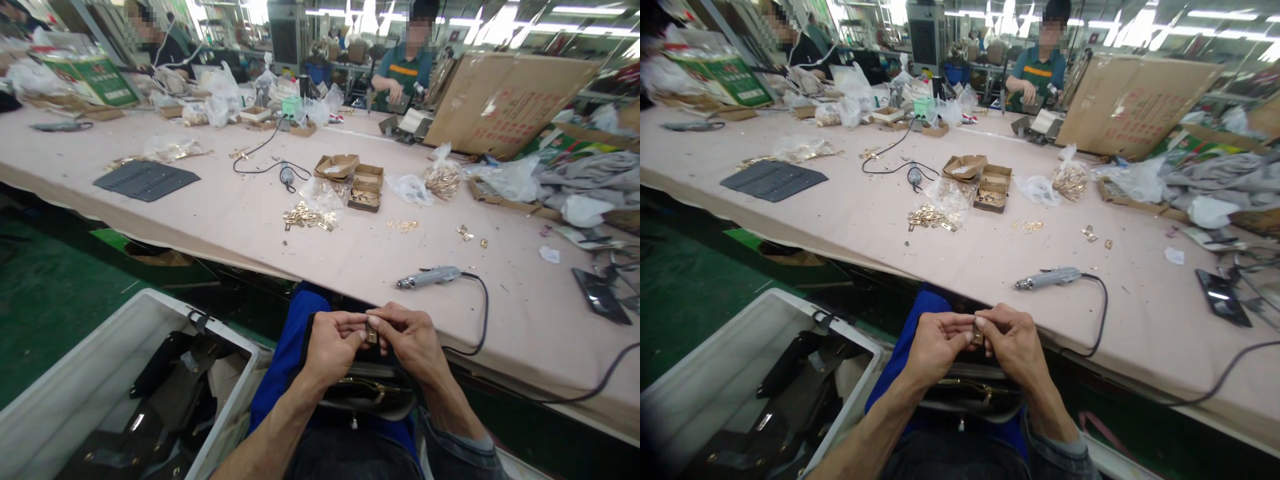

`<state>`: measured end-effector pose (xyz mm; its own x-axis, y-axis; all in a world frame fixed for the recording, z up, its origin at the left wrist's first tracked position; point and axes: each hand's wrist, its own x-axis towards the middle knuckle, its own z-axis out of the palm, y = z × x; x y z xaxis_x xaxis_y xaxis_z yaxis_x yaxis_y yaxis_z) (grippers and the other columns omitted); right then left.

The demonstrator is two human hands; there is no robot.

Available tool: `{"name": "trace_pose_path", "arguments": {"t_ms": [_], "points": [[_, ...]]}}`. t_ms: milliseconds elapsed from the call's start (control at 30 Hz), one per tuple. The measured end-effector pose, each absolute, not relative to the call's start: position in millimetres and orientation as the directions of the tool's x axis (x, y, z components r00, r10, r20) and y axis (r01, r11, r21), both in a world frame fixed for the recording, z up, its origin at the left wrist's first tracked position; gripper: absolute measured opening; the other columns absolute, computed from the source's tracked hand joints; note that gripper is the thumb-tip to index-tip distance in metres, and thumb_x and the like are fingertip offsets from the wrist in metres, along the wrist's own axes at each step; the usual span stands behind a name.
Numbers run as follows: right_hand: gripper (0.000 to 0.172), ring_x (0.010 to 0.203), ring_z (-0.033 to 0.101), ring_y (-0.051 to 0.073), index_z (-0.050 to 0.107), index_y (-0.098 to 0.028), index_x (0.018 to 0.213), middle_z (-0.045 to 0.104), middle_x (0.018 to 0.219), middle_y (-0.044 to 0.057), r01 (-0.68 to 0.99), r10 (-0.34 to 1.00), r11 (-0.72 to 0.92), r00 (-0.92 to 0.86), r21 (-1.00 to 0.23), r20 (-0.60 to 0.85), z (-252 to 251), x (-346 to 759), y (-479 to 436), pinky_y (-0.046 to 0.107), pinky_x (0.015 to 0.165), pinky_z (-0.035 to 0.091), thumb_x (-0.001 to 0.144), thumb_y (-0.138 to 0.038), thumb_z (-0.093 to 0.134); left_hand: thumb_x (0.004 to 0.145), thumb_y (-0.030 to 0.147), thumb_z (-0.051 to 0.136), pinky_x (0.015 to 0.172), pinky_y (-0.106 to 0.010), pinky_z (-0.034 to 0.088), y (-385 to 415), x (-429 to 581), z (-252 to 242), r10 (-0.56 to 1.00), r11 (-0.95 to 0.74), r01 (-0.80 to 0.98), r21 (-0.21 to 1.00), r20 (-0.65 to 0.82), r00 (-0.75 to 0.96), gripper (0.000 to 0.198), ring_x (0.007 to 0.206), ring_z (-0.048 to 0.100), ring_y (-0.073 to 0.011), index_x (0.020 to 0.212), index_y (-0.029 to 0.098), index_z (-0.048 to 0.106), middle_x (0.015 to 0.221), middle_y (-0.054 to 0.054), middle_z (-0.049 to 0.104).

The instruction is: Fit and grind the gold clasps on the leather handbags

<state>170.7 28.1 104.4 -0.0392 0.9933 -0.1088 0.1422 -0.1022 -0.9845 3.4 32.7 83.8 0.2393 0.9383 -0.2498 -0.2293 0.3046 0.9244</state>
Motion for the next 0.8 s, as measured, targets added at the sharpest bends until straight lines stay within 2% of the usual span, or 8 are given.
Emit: {"name": "trace_pose_path", "arguments": {"t_ms": [233,333,433,500,600,700,800], "points": [[0.03,0.048,0.056,0.011,0.079,-0.016,0.094,0.064,0.073,0.003,0.177,0.992,-0.106,-0.044,-0.978,-0.116,108,168,28,0.023,0.043,0.047,0.085,-0.044,0.077,0.077,0.022,0.075,0.069,-0.034,0.064,29,3,91,0.933,0.315,-0.204,0.927,-0.263,0.247,0.025,0.074,0.076,-0.0257,0.097,0.006,0.077,0.084,-0.015,0.078],[0.037,0.047,0.056,0.013,0.078,-0.014,0.093,0.066,0.069,0.004,0.197,0.982,-0.182,-0.007,-0.963,-0.187,107,168,27,0.024,0.043,0.046,0.081,-0.049,0.08,0.072,0.02,0.08,0.064,-0.034,0.063,28,5,90,0.935,0.326,-0.235,0.916,-0.276,0.221,0.029,0.062,0.073,-0.0225,0.096,0.008,0.069,0.071,-0.009,0.075],[0.04,0.048,0.056,0.015,0.077,-0.014,0.089,0.065,0.061,0.004,0.311,0.968,-0.248,0.101,-0.917,-0.228,105,164,20,0.025,0.044,0.044,0.081,-0.054,0.078,0.071,0.021,0.082,0.061,-0.033,0.061,27,6,87,0.948,0.309,-0.264,0.913,-0.274,0.164,0.036,0.058,0.07,-0.0213,0.098,0.014,0.059,0.068,-0.005,0.073],[0.039,0.056,0.061,0.017,0.077,-0.016,0.086,0.068,0.067,0.006,0.399,0.977,-0.209,0.129,-0.893,-0.171,102,160,10,0.026,0.052,0.048,0.087,-0.054,0.072,0.072,0.021,0.081,0.061,-0.032,0.06,27,6,86,0.958,0.286,-0.264,0.921,-0.266,0.109,0.035,0.06,0.071,-0.0211,0.094,0.017,0.054,0.071,-0.005,0.074],[0.034,0.072,0.065,0.02,0.077,-0.018,0.095,0.072,0.083,0.007,0.457,0.992,-0.1,0.116,-0.884,-0.052,96,153,-6,0.028,0.067,0.051,0.093,-0.049,0.064,0.071,0.018,0.079,0.062,-0.026,0.055,25,7,86,0.968,0.249,-0.201,0.947,-0.251,0.015,0.032,0.064,0.071,-0.0195,0.086,0.019,0.05,0.073,-0.006,0.075],[0.031,0.072,0.063,0.019,0.077,-0.018,0.096,0.07,0.083,0.006,0.477,0.993,-0.075,0.111,-0.876,-0.024,91,149,-15,0.028,0.067,0.048,0.095,-0.046,0.062,0.071,0.017,0.077,0.061,-0.024,0.05,23,8,87,0.971,0.231,-0.117,0.966,-0.236,-0.031,0.028,0.063,0.069,-0.0182,0.08,0.02,0.05,0.072,-0.006,0.075],[0.033,0.065,0.056,0.017,0.074,-0.018,0.083,0.065,0.074,0.003,0.462,0.994,-0.078,0.1,-0.883,-0.036,91,149,-19,0.027,0.061,0.043,0.096,-0.046,0.061,0.07,0.018,0.077,0.062,-0.024,0.05,22,9,89,0.969,0.241,-0.093,0.966,-0.244,-0.03,0.026,0.064,0.069,-0.0183,0.079,0.019,0.053,0.072,-0.006,0.075]]}}
